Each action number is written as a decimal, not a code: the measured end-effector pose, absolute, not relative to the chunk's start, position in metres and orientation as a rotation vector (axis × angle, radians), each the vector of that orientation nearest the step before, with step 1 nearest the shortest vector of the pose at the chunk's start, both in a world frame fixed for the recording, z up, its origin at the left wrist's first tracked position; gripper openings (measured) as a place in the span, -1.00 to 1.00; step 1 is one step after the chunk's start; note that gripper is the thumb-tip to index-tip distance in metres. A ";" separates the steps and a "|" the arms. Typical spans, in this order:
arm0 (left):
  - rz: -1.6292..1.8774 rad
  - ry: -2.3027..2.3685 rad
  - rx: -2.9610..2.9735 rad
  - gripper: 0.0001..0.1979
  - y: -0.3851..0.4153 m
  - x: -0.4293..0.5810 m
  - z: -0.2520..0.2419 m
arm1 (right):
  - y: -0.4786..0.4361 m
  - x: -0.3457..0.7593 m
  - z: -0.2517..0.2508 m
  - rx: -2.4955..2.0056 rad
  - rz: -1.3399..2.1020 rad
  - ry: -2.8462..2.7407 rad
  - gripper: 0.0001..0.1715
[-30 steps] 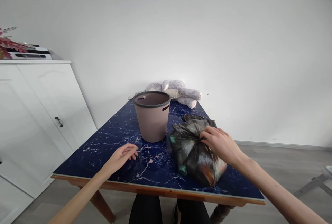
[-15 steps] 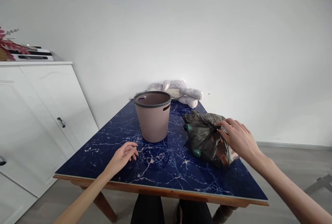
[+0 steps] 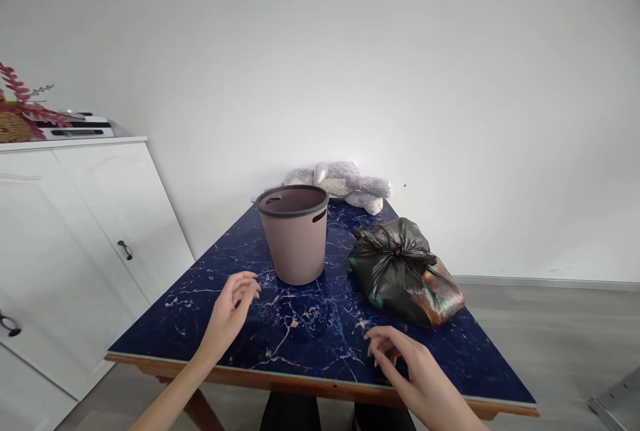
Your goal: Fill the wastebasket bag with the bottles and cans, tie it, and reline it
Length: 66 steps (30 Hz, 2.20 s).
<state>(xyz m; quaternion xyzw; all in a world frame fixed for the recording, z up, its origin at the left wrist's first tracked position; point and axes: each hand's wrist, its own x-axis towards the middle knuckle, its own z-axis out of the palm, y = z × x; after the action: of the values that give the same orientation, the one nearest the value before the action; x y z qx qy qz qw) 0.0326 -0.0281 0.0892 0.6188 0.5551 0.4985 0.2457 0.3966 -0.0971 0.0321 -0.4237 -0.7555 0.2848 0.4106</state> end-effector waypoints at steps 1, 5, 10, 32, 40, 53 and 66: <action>1.425 1.565 1.743 -0.63 -0.030 0.038 0.101 | -0.093 0.392 0.028 -1.054 0.797 -1.861 -0.74; 1.656 1.623 2.222 -0.74 -0.026 0.062 0.153 | -0.077 0.378 0.017 -1.009 1.040 -1.719 -0.58; 1.591 1.546 2.839 -0.67 0.008 0.086 0.192 | -0.069 0.374 0.009 -1.031 1.088 -1.666 -0.50; 1.596 1.776 2.544 -0.68 0.034 0.096 0.197 | -0.072 0.376 0.014 -1.005 1.075 -1.604 -0.53; 1.664 1.786 2.617 -0.72 0.016 0.066 0.197 | -0.072 0.377 0.011 -1.015 1.080 -1.612 -0.52; 1.678 1.895 2.406 0.03 -0.011 0.054 0.174 | -0.073 0.375 0.008 -1.008 1.080 -1.611 -0.50; 1.126 1.825 1.441 0.45 0.010 -0.007 0.066 | -0.073 0.377 0.011 -1.030 1.068 -1.647 -0.53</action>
<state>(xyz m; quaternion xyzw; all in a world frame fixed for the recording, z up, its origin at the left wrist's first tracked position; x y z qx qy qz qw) -0.0068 0.0099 0.0656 0.5362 0.6790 0.4190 0.2753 0.3766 -0.0727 0.0110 -0.4157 -0.6649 0.4312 0.4462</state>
